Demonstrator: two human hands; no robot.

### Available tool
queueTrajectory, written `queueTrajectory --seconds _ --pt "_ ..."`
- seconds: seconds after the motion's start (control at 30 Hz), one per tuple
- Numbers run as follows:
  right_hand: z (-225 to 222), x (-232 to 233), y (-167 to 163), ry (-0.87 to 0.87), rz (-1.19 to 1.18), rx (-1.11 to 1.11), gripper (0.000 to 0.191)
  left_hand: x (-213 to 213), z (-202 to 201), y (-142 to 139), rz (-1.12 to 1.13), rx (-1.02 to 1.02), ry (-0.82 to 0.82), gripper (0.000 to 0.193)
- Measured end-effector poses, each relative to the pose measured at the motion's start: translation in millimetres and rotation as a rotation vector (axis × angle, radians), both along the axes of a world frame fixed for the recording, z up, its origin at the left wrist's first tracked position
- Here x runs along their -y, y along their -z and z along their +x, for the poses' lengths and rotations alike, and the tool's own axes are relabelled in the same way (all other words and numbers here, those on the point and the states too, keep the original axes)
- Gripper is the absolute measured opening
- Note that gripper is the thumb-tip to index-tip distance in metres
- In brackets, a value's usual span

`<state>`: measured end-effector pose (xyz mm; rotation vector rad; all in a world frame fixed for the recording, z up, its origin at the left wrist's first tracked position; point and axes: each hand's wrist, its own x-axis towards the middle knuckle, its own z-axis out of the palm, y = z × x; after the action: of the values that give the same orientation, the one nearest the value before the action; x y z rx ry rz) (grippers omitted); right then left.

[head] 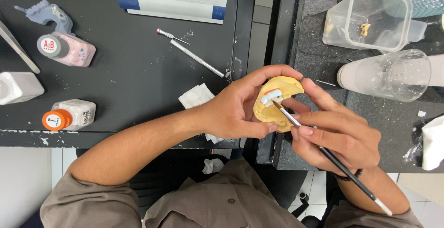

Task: The person holds a plaster dental model with a partial denture in one hand and uses a fine brush to apply and shape white ceramic material on the denture teeth. They periodically reload material from the bench, rotate the model to reach different surfaces, and wipe the brush on a tissue.

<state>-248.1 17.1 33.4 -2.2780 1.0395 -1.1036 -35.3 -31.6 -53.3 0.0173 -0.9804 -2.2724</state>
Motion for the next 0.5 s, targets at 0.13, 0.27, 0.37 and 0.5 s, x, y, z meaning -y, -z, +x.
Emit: queueTrajectory --seconds 0.13,0.27,0.37,0.5 --pt "1.4 -1.0 0.2 -0.018 -0.034 -0.031 0.024 -0.1 0.7 -0.1 -0.018 -0.032 0.012 0.072" --pt "0.9 -1.9 0.6 -0.029 -0.015 -0.027 0.025 0.3 0.3 0.5 -0.021 -0.029 0.014 0.072" --pt "0.2 -2.8 0.3 -0.025 -0.017 -0.05 0.026 -0.1 -0.3 0.8 -0.02 -0.029 0.016 0.072" --pt "0.4 -3.4 2.0 -0.02 -0.034 -0.063 0.026 -1.1 0.1 1.3 -0.029 -0.031 0.014 0.072"
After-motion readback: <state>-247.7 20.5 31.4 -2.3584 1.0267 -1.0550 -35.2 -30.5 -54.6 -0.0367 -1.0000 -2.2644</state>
